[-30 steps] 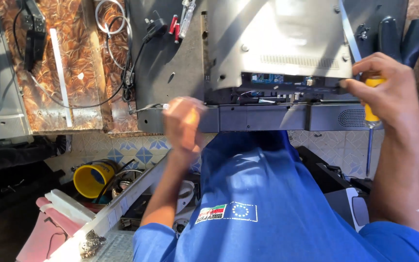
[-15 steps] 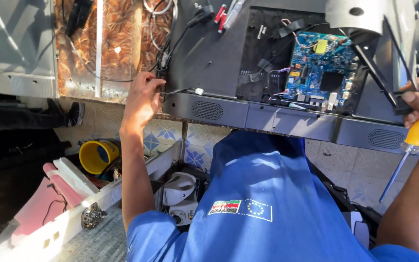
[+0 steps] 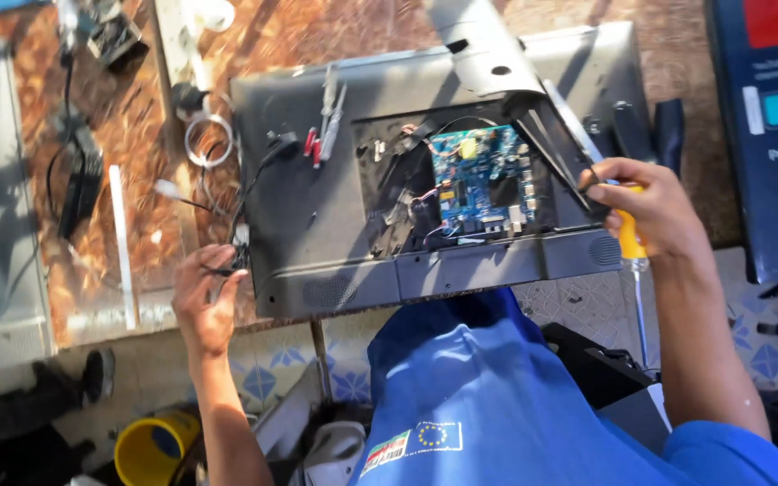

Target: The person removes a metal bracket from a disassembled television chassis and places it on a nearby shelf. They then reposition the television casing and use a screwdriver to tighten screws on the back panel, securing the casing to the main unit.

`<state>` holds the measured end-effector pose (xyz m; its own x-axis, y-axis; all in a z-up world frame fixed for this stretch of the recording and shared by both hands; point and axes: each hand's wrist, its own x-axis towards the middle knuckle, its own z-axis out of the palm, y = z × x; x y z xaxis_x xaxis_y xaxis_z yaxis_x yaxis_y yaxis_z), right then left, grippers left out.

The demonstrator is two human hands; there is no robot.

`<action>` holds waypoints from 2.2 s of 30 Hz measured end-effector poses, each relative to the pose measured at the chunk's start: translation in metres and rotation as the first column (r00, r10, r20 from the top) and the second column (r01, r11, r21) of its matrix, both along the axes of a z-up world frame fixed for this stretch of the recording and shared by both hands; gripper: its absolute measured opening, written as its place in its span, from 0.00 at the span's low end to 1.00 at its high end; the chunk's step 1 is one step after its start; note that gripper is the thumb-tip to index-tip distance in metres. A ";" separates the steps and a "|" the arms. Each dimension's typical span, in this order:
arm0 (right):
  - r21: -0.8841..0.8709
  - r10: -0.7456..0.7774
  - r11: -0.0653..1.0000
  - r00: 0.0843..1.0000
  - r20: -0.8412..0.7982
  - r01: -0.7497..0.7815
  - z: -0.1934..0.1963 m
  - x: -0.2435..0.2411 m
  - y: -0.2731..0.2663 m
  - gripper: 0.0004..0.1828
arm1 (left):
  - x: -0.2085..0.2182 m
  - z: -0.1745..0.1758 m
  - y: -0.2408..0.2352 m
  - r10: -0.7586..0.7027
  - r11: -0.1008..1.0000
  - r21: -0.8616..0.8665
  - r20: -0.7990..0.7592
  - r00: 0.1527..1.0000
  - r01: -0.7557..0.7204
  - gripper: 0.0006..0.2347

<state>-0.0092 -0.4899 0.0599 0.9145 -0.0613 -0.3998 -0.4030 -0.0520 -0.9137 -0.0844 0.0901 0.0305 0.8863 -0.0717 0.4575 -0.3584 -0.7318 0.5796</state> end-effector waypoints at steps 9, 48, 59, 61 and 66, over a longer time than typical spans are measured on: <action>0.162 0.084 0.984 0.993 -0.081 -0.070 -0.003 0.014 0.007 0.10 | 0.041 0.070 -0.080 -0.156 0.988 -0.047 -0.242 0.958 0.149 0.23; -0.255 0.247 0.950 0.934 0.258 -0.181 -0.005 0.037 0.024 0.12 | 0.103 0.094 -0.133 -0.460 0.877 0.014 0.312 0.831 0.480 0.09; -0.332 0.279 0.929 0.900 0.334 -0.165 0.002 0.027 0.029 0.13 | 0.097 0.085 -0.140 -0.438 0.872 -0.032 0.398 0.806 0.489 0.09; -0.331 0.282 0.929 0.894 0.349 -0.164 -0.003 0.028 0.026 0.12 | 0.095 0.085 -0.141 -0.437 0.875 -0.009 0.416 0.797 0.484 0.10; -0.356 0.292 0.921 0.887 0.357 -0.160 -0.002 0.028 0.025 0.13 | 0.094 0.079 -0.141 -0.442 0.879 0.028 0.420 0.793 0.476 0.11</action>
